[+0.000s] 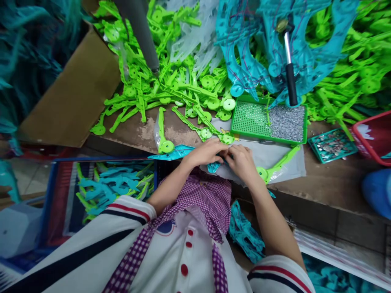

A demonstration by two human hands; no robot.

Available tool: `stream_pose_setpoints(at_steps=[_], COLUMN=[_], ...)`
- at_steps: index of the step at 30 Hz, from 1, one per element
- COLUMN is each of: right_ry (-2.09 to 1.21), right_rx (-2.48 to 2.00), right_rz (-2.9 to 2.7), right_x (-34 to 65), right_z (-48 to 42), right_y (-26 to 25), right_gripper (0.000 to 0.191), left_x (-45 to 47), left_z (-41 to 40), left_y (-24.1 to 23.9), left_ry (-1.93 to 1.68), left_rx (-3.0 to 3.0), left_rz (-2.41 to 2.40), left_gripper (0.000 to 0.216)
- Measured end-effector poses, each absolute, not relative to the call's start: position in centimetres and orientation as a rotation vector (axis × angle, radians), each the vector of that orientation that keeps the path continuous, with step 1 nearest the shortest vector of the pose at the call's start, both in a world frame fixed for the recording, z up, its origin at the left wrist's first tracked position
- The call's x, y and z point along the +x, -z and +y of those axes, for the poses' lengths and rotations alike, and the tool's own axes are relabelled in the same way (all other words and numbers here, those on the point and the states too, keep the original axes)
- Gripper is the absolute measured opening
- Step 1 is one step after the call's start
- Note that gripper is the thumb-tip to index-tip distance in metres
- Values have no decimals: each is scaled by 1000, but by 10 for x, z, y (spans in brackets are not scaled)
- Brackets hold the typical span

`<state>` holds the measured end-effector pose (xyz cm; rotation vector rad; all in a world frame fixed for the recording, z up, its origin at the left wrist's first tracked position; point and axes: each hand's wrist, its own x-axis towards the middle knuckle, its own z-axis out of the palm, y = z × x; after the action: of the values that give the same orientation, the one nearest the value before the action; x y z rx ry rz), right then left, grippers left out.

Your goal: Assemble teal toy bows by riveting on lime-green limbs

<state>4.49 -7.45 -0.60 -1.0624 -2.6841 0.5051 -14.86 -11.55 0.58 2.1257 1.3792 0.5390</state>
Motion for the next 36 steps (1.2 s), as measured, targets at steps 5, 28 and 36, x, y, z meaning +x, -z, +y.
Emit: stream_pose_setpoints(at_steps=[5, 28, 36], right_ry=[-538, -580, -997], right_rx=[-1058, -1593, -1962], right_rz=[-2686, -2460, -2521], right_x=[44, 42, 19], right_z=[-71, -90, -50], right_y=[-1, -6, -17], right_gripper=[33, 33, 23], left_x=[-148, -145, -144], left_z=[-115, -127, -124], left_y=[-3, 11, 6], left_ry=[-579, -560, -530], left_rx=[2051, 2195, 2108], left_rz=[1475, 1456, 1545], left_gripper=[14, 13, 7])
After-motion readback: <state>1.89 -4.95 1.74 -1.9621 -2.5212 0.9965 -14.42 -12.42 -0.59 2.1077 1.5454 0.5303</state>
